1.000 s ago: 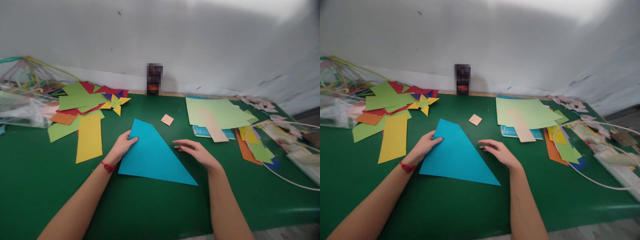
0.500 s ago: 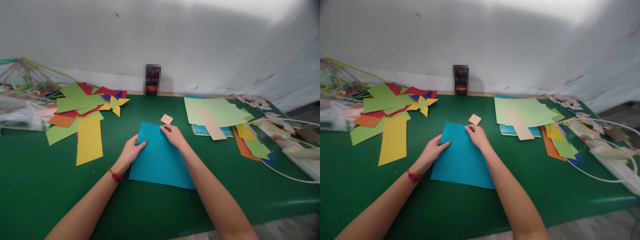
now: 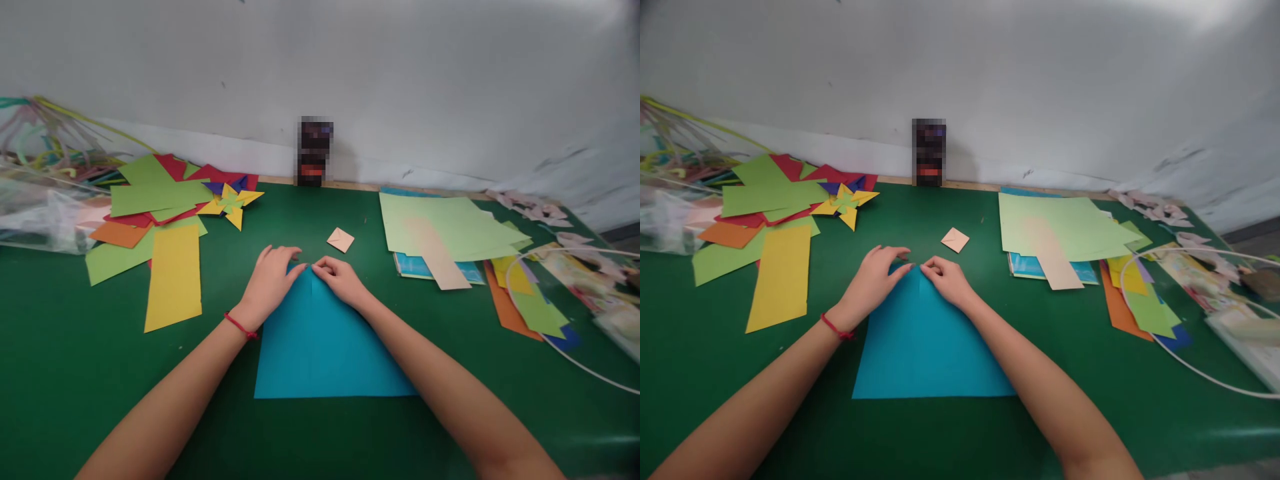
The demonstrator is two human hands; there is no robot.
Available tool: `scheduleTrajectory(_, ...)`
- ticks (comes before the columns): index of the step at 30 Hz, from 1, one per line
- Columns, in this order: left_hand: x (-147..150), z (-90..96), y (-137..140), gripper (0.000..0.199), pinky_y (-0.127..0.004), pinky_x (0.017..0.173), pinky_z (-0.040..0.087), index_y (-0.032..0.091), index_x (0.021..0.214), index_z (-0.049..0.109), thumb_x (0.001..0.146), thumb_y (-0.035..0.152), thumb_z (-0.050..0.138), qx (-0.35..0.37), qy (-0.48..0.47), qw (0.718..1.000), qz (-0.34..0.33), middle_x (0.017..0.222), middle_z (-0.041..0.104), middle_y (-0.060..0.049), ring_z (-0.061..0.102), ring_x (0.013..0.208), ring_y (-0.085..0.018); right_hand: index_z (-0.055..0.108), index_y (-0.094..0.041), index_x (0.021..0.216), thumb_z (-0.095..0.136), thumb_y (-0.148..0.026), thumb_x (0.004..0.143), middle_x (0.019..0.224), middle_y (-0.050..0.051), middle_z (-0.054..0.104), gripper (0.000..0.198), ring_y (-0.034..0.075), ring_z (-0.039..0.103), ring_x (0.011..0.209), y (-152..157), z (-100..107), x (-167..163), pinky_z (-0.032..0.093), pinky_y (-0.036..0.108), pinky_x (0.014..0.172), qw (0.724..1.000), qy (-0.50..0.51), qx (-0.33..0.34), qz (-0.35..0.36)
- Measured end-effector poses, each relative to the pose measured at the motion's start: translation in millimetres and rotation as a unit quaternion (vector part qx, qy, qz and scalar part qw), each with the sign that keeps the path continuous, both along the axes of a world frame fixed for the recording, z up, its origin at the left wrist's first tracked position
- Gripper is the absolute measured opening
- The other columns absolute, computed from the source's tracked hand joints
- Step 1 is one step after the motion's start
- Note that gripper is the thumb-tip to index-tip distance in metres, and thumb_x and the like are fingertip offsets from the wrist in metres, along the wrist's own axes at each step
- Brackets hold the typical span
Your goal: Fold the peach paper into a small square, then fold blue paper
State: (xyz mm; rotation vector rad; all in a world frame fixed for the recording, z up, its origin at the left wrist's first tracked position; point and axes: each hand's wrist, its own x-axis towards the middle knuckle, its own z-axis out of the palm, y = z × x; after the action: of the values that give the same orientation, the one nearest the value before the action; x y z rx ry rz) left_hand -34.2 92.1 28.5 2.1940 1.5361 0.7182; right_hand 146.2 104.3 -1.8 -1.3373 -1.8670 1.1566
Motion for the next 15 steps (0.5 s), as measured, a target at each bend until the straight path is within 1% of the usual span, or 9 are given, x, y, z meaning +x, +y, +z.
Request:
scheduleTrajectory(3,5.6,-8.6,12.2,0.024,-0.045,0.102,0.022,0.019,0.083,0.058,0.087,0.030,0.037,-0.018,0.043,0.997,-0.064,0.082,0.063,0.000,0.057,0.081,-0.015,0.056,-0.018,0.079,0.045,-0.041,0.083,0.053,-0.004,0.043,0.026,0.010,0.039,0.051,0.7,-2.1,2.5,0.030,0.021,0.049,1.000,0.014,-0.018,-0.005)
scheduleTrajectory(5,5.4,-14.0,17.5,0.022,-0.045,0.101,0.022,0.019,0.077,0.056,0.087,0.028,0.038,-0.026,0.050,0.995,-0.084,0.078,0.062,0.001,0.057,0.077,-0.014,0.056,-0.018,0.081,0.044,-0.040,0.083,0.056,-0.004,0.045,0.025,0.009,0.040,0.052,2.5,-2.0,5.6,0.031,0.020,0.048,0.999,0.028,-0.039,0.026)
scheduleTrajectory(7,3.3,-17.1,19.9,0.021,-0.047,0.101,0.019,0.019,0.077,0.056,0.086,0.027,0.039,-0.029,0.048,0.994,-0.089,0.078,0.062,0.002,0.056,0.078,-0.014,0.056,-0.018,0.084,0.043,-0.039,0.084,0.061,-0.003,0.047,0.024,0.009,0.043,0.054,5.2,-1.5,8.3,0.035,0.020,0.049,0.995,0.046,-0.065,0.065)
scheduleTrajectory(9,1.4,-17.7,19.9,0.021,-0.047,0.102,0.018,0.020,0.077,0.055,0.087,0.027,0.038,-0.031,0.049,0.994,-0.090,0.078,0.061,0.002,0.056,0.079,-0.014,0.055,-0.018,0.085,0.043,-0.039,0.084,0.064,-0.002,0.049,0.025,0.010,0.047,0.055,7.9,-1.1,9.6,0.039,0.021,0.048,0.991,0.060,-0.088,0.087)
scheduleTrajectory(12,1.2,-16.4,18.3,0.022,-0.046,0.102,0.017,0.019,0.078,0.055,0.088,0.026,0.036,-0.023,0.069,0.994,-0.085,0.077,0.061,0.002,0.056,0.079,-0.014,0.055,-0.018,0.087,0.043,-0.040,0.084,0.066,-0.001,0.050,0.025,0.010,0.050,0.054,10.1,-1.1,8.9,0.041,0.021,0.046,0.989,0.062,-0.100,0.094)
scheduleTrajectory(15,3.5,-15.3,17.8,0.024,-0.047,0.102,0.013,0.020,0.079,0.055,0.089,0.026,0.034,-0.010,0.095,0.992,-0.087,0.076,0.061,0.002,0.055,0.080,-0.015,0.055,-0.019,0.086,0.042,-0.039,0.085,0.064,-0.001,0.050,0.024,0.010,0.049,0.053,9.6,-0.9,7.8,0.041,0.021,0.045,0.991,0.058,-0.087,0.083)
